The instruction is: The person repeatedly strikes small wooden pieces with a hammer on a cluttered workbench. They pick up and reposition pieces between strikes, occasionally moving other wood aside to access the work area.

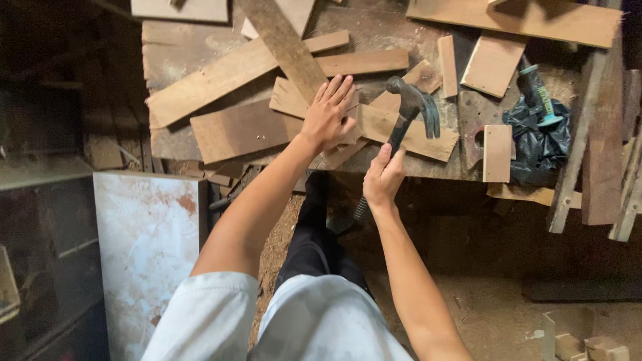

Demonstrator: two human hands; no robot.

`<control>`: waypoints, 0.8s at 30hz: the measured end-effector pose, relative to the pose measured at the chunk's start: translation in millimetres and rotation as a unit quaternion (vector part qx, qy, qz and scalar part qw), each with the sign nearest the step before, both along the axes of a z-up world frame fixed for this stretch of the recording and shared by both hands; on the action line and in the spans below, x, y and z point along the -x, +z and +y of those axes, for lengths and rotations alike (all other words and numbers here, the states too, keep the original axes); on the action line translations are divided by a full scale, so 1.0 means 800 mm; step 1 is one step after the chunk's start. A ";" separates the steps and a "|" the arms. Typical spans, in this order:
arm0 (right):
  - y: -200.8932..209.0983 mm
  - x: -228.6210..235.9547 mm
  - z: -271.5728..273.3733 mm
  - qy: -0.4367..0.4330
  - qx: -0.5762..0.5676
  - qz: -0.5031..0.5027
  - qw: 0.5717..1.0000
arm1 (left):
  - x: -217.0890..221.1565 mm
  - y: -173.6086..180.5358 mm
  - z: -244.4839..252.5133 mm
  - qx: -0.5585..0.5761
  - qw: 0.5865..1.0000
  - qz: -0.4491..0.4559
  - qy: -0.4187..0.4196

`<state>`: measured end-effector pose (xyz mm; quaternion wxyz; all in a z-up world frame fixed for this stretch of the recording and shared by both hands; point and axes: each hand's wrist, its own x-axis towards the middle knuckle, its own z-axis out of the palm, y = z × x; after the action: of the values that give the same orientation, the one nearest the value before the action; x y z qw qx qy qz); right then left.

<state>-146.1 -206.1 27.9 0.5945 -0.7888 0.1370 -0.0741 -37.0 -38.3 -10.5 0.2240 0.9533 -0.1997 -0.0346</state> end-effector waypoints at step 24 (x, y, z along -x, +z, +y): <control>0.032 0.016 -0.027 0.045 -0.070 0.156 0.984 | -0.001 0.047 0.037 0.077 0.996 -0.032 0.029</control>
<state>-159.2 -227.9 53.7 0.6225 -0.7525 0.1970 0.0862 -36.4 -8.5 27.1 0.2906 0.9394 -0.1812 0.0182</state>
